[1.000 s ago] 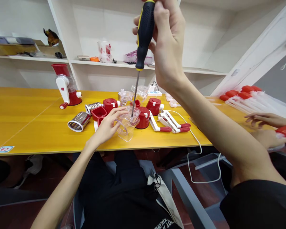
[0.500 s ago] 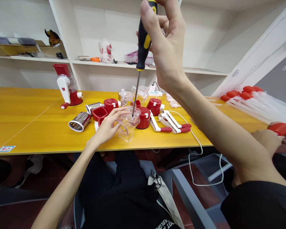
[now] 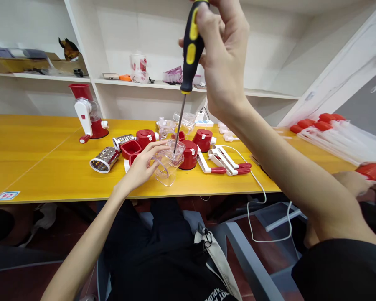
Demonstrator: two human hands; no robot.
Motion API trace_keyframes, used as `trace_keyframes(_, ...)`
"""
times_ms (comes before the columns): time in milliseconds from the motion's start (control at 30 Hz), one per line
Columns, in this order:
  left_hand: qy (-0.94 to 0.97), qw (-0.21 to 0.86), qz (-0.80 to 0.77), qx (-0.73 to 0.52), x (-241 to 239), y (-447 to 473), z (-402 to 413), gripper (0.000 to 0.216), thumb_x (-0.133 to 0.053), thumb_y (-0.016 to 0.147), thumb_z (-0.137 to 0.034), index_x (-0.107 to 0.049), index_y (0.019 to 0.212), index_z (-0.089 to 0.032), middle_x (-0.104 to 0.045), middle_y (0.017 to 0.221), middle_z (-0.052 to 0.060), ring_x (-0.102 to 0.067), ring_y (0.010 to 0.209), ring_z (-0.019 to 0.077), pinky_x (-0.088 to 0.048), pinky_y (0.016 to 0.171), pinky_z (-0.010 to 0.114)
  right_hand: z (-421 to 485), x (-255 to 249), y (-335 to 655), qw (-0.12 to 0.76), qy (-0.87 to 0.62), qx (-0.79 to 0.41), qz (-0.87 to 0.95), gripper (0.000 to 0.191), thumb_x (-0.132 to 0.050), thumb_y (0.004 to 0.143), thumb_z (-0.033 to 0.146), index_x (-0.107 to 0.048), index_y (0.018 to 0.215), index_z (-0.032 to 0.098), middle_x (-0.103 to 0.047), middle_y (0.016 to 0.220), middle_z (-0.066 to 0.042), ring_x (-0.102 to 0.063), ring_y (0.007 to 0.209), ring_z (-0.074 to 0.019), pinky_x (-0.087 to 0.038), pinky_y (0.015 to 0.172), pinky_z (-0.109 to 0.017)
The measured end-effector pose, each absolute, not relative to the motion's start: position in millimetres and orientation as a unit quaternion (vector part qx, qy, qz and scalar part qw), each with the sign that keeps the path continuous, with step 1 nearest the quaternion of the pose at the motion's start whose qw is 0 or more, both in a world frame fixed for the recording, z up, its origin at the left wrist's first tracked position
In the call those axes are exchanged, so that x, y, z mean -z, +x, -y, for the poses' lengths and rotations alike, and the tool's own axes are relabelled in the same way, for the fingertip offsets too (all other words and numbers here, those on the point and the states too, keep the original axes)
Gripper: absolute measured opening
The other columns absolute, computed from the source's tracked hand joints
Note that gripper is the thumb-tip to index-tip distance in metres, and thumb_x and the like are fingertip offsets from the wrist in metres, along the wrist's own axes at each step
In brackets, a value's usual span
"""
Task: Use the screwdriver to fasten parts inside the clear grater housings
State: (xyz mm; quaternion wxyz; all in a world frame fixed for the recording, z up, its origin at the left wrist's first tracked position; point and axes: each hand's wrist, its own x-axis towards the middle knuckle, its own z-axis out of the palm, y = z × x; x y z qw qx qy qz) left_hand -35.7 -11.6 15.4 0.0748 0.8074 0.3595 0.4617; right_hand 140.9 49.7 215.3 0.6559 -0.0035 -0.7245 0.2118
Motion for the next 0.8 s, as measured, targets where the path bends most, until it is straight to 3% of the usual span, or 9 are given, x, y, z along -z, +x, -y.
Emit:
trace_keyframes(100, 0.807, 0.074, -0.361, -0.462, -15.7, -35.4, 11.9, 0.051, -0.051, 0.095, -0.002, -0.060, 0.138, -0.029, -0.055, 0.152, 0.007, -0.051, 0.146, 0.0232, -0.042, 0.123, 0.051, -46.2, -214.8, 140.7, 0.657, -0.023, -0.233, 0.716, 0.022, -0.033, 0.104, 0.018, -0.054, 0.104, 0.020, -0.061, 0.089, 0.001, -0.065, 0.084, -0.0051, -0.053, 0.070, -0.018)
trace_keyframes(233, 0.806, 0.076, -0.363, -0.461, -16.6, -35.0, 12.6, 0.050, -0.051, 0.096, -0.003, -0.060, 0.137, -0.029, -0.055, 0.152, 0.007, -0.051, 0.145, 0.0239, -0.043, 0.122, 0.052, -35.0, -214.9, 141.7, 0.664, -0.054, -0.183, 0.723, 0.004, -0.054, 0.097, 0.019, -0.055, 0.095, 0.022, -0.061, 0.092, 0.003, -0.054, 0.069, -0.0020, -0.050, 0.067, -0.018)
trace_keyframes(300, 0.806, 0.078, -0.363, -0.461, -17.0, -34.8, 13.0, 0.051, -0.050, 0.096, -0.002, -0.060, 0.137, -0.029, -0.055, 0.152, 0.007, -0.051, 0.146, 0.0237, -0.043, 0.123, 0.052, -33.5, -215.0, 143.2, 0.654, -0.059, -0.166, 0.736, 0.008, -0.060, 0.093, 0.018, -0.057, 0.099, 0.023, -0.064, 0.096, 0.005, -0.054, 0.069, -0.0014, -0.050, 0.067, -0.018)
trace_keyframes(467, 0.804, 0.078, -0.364, -0.463, -17.1, -34.7, 12.9, 0.050, -0.050, 0.095, -0.002, -0.061, 0.136, -0.029, -0.055, 0.151, 0.007, -0.051, 0.146, 0.0234, -0.043, 0.122, 0.051, -40.2, -210.8, 143.8, 0.669, -0.024, -0.173, 0.723, 0.011, -0.055, 0.094, 0.019, -0.055, 0.105, 0.022, -0.062, 0.111, 0.001, -0.060, 0.080, -0.0047, -0.060, 0.074, -0.023)
trace_keyframes(600, 0.805, 0.079, -0.364, -0.462, -16.9, -34.8, 12.5, 0.050, -0.050, 0.095, -0.003, -0.060, 0.137, -0.029, -0.054, 0.153, 0.008, -0.051, 0.146, 0.0238, -0.043, 0.122, 0.052, -42.6, -206.9, 142.4, 0.662, -0.062, -0.224, 0.713, 0.013, -0.047, 0.098, 0.024, -0.047, 0.111, 0.025, -0.061, 0.101, -0.001, -0.067, 0.080, -0.0081, -0.061, 0.062, -0.022)
trace_keyframes(700, 0.805, 0.081, -0.361, -0.463, -17.4, -34.3, 13.1, 0.050, -0.050, 0.095, -0.002, -0.060, 0.136, -0.029, -0.055, 0.152, 0.007, -0.050, 0.146, 0.0238, -0.043, 0.122, 0.052, -42.2, -207.5, 143.1, 0.648, -0.082, -0.253, 0.714, 0.013, -0.041, 0.100, 0.026, -0.045, 0.113, 0.025, -0.063, 0.099, -0.001, -0.069, 0.084, -0.0088, -0.063, 0.066, -0.024)
trace_keyframes(800, 0.805, 0.081, -0.361, -0.464, -18.1, -33.8, 13.8, 0.050, -0.049, 0.095, -0.002, -0.061, 0.136, -0.029, -0.055, 0.151, 0.007, -0.050, 0.146, 0.0237, -0.043, 0.123, 0.052, -41.2, -209.5, 143.2, 0.656, -0.081, -0.242, 0.710, 0.010, -0.045, 0.098, 0.026, -0.046, 0.108, 0.024, -0.059, 0.093, -0.001, -0.065, 0.079, -0.0081, -0.058, 0.059, -0.021)
